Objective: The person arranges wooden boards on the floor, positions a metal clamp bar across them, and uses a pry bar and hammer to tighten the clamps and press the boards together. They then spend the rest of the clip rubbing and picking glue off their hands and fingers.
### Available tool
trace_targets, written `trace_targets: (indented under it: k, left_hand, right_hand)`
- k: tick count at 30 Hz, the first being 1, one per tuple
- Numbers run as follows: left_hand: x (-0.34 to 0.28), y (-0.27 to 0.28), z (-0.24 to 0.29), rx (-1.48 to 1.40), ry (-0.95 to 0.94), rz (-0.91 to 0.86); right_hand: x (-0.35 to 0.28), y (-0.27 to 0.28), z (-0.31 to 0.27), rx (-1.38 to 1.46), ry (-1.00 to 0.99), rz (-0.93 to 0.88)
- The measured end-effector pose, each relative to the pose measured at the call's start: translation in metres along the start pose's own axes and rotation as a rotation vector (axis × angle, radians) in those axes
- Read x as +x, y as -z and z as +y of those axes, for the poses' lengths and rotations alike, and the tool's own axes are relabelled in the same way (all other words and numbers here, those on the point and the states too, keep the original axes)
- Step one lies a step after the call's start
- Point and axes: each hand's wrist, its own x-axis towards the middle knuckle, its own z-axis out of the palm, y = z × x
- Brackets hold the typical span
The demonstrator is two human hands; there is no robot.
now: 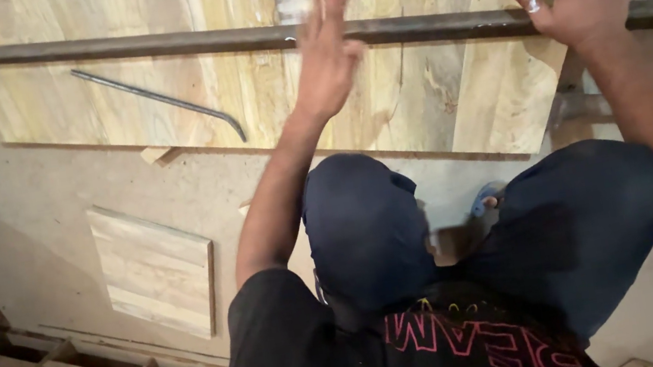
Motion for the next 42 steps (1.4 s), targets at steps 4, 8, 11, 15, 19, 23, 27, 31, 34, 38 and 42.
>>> trace_targets:
  k: [4, 8, 11, 15, 19, 23, 27, 31, 34, 38, 42]
  left_hand:
    - [-0.001, -0.015, -0.024, 1.151, 0.176, -0.072]
    - [-0.004, -0.011, -0.044, 1.542, -0.008, -0.217]
    - [-0.015, -0.019, -0.034, 1.564, -0.075, -0.315]
    - [-0.025, -0.019, -0.002, 1.673, -0.147, -0.419]
    - [-0.024, -0.020, 0.008, 1.568, -0.191, -0.493]
    - [0.001, -0.007, 0.019, 1.237, -0.078, -0.257]
    - [0.019, 0.008, -0.006, 1.374, 0.125, -0.284]
    - [0.029, -0.014, -0.038, 1.636, 0.120, -0.294]
    - [0.035, -0.037, -0.032, 1.772, 0.255, -0.311]
    - [0.044, -0.046, -0.025, 1.787, 0.434, -0.322]
    - [0.033, -0.072, -0.049, 1.313, 0.515, -0.306]
  right_hand:
    - [-0.006, -0.007, 0.008, 0.024, 0.025, -0.017]
    - [0.003, 0.007, -0.005, 0.027, 0.003, -0.043]
    - [-0.009, -0.011, 0.010, 0.019, 0.024, -0.035]
    - [-0.006, -0.009, 0.012, -0.009, 0.062, 0.023]
    - [-0.002, -0.002, 0.010, -0.029, 0.052, 0.001]
    - [0.004, 0.011, -0.008, 0.029, 0.010, -0.026]
    - [0.004, 0.010, -0.004, 0.022, 0.016, 0.006]
    - [0.000, 0.003, -0.002, -0.002, 0.007, -0.019]
    - [-0.002, 0.001, -0.002, -0.003, -0.013, -0.044]
    - [-0.005, -0.006, 0.009, -0.008, 0.037, -0.010]
    - [-0.004, -0.001, 0.002, 0.001, -0.002, -0.060]
